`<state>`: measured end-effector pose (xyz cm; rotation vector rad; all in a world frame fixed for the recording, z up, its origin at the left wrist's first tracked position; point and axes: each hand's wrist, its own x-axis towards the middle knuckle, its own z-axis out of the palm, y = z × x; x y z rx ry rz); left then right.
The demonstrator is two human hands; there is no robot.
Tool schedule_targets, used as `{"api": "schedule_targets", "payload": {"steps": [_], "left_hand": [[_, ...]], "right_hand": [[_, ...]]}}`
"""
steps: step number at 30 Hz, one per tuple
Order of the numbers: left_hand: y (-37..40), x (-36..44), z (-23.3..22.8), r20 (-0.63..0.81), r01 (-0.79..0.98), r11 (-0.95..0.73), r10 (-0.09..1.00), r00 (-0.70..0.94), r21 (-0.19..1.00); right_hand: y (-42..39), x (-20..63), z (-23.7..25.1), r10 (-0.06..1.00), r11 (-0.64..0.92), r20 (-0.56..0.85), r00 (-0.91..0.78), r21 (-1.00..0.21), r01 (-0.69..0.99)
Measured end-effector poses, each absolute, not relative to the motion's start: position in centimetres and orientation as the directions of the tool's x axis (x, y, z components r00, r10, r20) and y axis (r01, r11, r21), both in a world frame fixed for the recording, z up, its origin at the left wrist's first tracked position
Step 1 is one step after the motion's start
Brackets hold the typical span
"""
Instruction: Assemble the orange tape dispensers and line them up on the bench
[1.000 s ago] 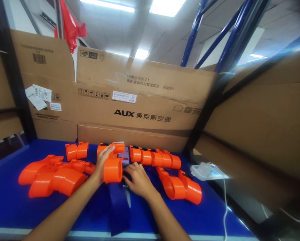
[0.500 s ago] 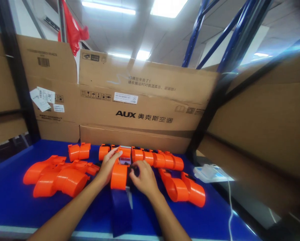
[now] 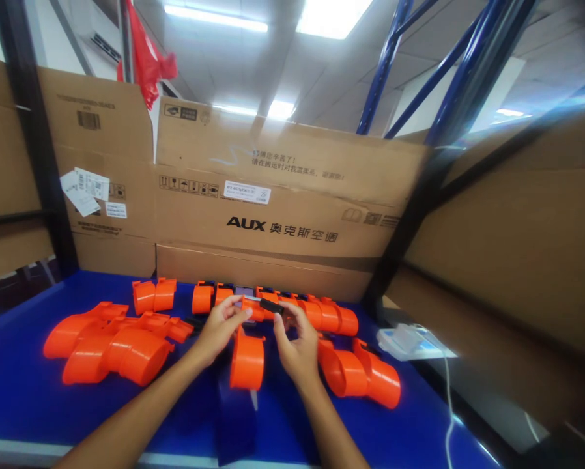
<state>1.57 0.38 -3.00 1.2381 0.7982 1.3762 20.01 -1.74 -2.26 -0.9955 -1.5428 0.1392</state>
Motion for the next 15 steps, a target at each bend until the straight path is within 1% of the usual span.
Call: {"api": "schedule_targets", "payload": {"steps": [3,7,9,15], "left_hand": [[0.09,1.72,-2.85,0.253,-0.275,-0.210,0.959,0.131,0.938],[-0.36,1.93,-2.54,0.280,-0.267,-0.233,0.947,0.155,0.935],[-0.48,2.00,-2.49,0.284,-0.274,-0.234,0.946,0.158,0.933],[-0.56,2.16,-2.72,0.254,-0.333,-0.186,0.952,0.171,0.924]], "right_hand": [[-1.99,19.84,-2.02,0.653,0.634,0.755,0.058,-0.587,0.503],[-2.39,19.60,-1.40,0.607,0.681,0.795,-0.027,-0.501,0.534],[-2.47,19.55,-1.28,0.596,0.685,0.802,-0.040,-0.481,0.547],[-2.13,19.59,-1.71,0.622,0.676,0.781,-0.050,-0.504,0.537]]}}
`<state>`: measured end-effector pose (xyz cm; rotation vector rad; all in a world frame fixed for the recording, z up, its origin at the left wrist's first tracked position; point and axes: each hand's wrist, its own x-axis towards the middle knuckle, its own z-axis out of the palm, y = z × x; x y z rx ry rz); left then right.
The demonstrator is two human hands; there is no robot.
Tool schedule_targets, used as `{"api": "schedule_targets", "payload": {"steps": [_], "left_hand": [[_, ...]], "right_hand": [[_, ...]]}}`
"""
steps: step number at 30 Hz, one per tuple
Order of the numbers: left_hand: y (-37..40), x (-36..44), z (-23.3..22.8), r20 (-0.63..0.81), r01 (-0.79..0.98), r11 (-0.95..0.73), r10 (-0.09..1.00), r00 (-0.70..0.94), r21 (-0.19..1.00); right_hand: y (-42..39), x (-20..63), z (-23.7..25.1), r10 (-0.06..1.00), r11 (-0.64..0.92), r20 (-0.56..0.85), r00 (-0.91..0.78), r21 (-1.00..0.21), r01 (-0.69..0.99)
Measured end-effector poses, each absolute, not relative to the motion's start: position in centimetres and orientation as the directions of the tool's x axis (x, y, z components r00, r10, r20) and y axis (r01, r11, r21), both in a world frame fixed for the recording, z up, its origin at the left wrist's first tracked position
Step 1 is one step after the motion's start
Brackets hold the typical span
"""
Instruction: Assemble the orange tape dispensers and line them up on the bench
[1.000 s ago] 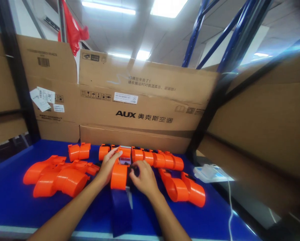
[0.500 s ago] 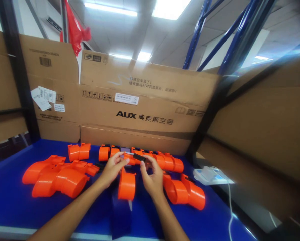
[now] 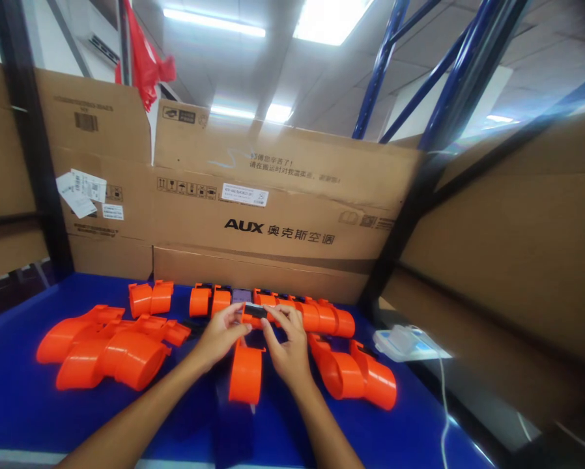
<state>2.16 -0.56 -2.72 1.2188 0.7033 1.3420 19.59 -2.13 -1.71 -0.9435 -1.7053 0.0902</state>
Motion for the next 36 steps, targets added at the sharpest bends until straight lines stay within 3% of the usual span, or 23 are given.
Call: {"api": "schedule_targets", "payload": {"steps": [7,11,15,18,27,36], "left_hand": [[-0.5,2.1,-2.5,0.250,-0.348,-0.195,0.960,0.122,0.917],[-0.2,1.9,-2.6,0.236,-0.365,-0.191,0.968,0.082,0.911],[-0.1,1.8,-2.6,0.195,-0.365,-0.159,0.979,0.065,0.917],[-0.1,1.7,-2.6,0.191,-0.352,-0.157,0.980,0.062,0.923],[-0.1,1.8,-2.6,0.197,-0.340,-0.159,0.977,0.082,0.927],[-0.3,1.9,-2.5,0.227,-0.326,-0.187,0.970,0.087,0.927]], "right_hand": [[-1.9,20.2,-1.6,0.689,0.699,0.693,-0.211,-0.560,0.444],[-0.9,21.8,-2.0,0.724,0.587,0.690,-0.025,-0.596,0.548],[-0.3,23.4,-2.4,0.748,0.371,0.663,-0.026,-0.386,0.844],[-0.4,23.8,-2.8,0.802,0.306,0.587,-0.112,-0.243,0.921],[-0.8,23.6,-4.5,0.881,0.322,0.405,-0.244,-0.136,0.937],[-1.4,22.9,-3.8,0.870,0.421,0.368,-0.328,-0.208,0.883]]}}
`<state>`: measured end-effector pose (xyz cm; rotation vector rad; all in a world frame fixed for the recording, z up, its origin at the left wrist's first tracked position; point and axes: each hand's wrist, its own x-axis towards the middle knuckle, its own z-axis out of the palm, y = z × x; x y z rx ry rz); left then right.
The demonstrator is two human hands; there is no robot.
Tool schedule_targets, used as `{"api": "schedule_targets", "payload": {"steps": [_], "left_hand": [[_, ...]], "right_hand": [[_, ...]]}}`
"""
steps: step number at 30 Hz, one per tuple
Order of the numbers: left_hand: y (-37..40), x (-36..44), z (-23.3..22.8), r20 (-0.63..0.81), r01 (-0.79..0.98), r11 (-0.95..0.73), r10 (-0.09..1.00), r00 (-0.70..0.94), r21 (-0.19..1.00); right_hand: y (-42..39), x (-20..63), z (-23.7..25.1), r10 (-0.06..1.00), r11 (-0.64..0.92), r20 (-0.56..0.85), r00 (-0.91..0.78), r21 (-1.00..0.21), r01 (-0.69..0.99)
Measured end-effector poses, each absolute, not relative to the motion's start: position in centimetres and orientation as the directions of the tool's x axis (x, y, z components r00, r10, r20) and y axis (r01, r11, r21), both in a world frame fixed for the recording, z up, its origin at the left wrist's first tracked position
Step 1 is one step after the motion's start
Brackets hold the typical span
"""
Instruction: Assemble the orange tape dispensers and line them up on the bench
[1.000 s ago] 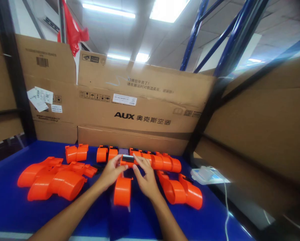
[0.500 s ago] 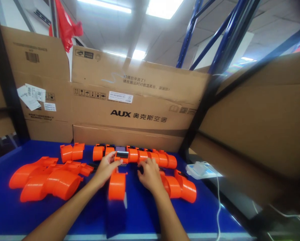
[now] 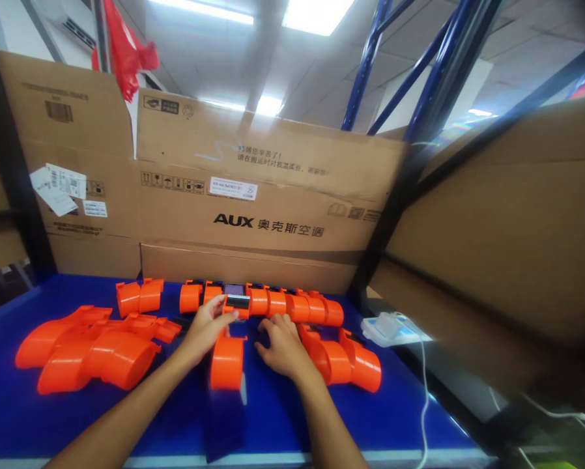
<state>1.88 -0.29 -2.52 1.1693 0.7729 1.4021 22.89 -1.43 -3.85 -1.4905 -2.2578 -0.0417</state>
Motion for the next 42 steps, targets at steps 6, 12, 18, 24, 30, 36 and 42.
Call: {"api": "schedule_targets", "payload": {"steps": [6,12,18,24,30,36,42], "left_hand": [[0.1,1.8,-2.8,0.242,-0.326,-0.210,0.969,0.059,0.922],[0.1,1.8,-2.8,0.255,-0.322,-0.218,0.964,0.076,0.921],[-0.3,2.0,-2.6,0.268,-0.287,-0.219,0.952,0.145,0.933],[-0.2,1.9,-2.8,0.283,-0.299,-0.229,0.947,0.151,0.926],[-0.5,2.1,-2.6,0.316,-0.260,-0.271,0.937,0.149,0.927],[-0.8,2.1,-2.4,0.324,-0.264,-0.280,0.936,0.139,0.923],[-0.7,2.1,-2.4,0.327,-0.267,-0.281,0.933,0.147,0.922]], "right_hand": [[-1.3,22.1,-3.4,0.844,0.523,0.397,-0.360,-0.466,0.713],[-0.6,21.3,-2.9,0.835,0.530,0.551,-0.005,-0.801,0.277],[-1.4,20.2,-2.3,0.873,0.487,0.488,0.008,-0.871,-0.058],[-1.5,19.2,-2.6,0.874,0.484,0.485,0.034,-0.859,-0.167],[-2.0,19.3,-2.6,0.781,0.615,0.623,0.040,-0.778,0.128],[-2.4,19.3,-2.1,0.686,0.684,0.727,-0.020,-0.636,0.358],[-2.6,19.3,-2.1,0.690,0.668,0.722,-0.055,-0.606,0.431]]}}
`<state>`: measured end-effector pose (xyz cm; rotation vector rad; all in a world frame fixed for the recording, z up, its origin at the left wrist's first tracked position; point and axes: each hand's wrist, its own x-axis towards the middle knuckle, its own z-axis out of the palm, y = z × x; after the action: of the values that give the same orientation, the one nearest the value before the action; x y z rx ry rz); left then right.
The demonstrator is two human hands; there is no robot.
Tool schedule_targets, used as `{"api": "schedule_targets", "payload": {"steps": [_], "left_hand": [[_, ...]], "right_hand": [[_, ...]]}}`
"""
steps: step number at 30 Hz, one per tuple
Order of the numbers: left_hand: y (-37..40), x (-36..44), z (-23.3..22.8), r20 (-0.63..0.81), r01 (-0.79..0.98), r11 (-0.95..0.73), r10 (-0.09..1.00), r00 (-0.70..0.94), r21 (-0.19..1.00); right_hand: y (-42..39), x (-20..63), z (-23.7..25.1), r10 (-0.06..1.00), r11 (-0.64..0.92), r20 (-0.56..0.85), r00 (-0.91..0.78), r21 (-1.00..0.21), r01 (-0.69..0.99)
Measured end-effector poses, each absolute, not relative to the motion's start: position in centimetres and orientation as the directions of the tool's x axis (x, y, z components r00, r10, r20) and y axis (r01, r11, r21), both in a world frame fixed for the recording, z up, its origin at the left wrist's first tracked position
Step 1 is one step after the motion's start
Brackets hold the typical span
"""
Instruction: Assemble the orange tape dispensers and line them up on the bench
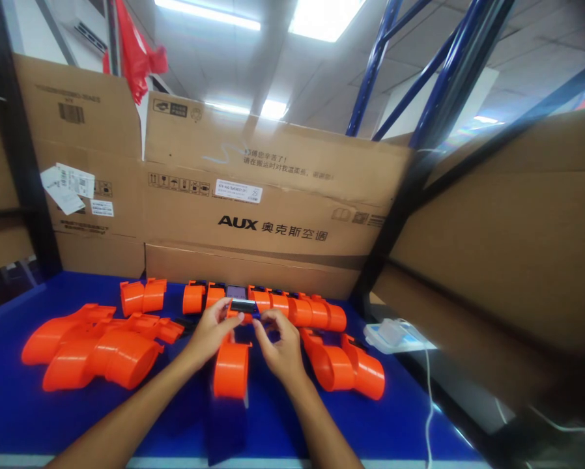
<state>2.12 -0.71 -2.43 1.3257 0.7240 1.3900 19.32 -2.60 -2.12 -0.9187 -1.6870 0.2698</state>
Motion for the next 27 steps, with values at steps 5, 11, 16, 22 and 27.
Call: {"api": "schedule_targets", "payload": {"steps": [5,11,16,22,27], "left_hand": [[-0.6,2.1,-2.7,0.324,-0.263,-0.274,0.931,0.168,0.925],[-0.5,2.1,-3.2,0.318,-0.252,-0.266,0.927,0.197,0.930],[-0.5,2.2,-3.1,0.339,-0.261,-0.283,0.918,0.206,0.923],[-0.8,2.2,-2.5,0.281,-0.326,-0.207,0.939,0.199,0.922],[-2.2,2.3,-1.4,0.202,-0.412,-0.073,0.939,0.279,0.908]], "right_hand": [[-2.8,19.4,-2.4,0.700,0.656,0.707,-0.100,-0.581,0.481],[-2.7,19.6,-2.5,0.679,0.673,0.716,-0.158,-0.522,0.524],[-2.8,19.7,-2.4,0.666,0.697,0.711,-0.227,-0.485,0.528],[-2.7,19.8,-2.6,0.705,0.691,0.691,-0.156,-0.620,0.372],[-2.4,19.7,-2.0,0.800,0.601,0.600,-0.015,-0.799,0.029]]}}
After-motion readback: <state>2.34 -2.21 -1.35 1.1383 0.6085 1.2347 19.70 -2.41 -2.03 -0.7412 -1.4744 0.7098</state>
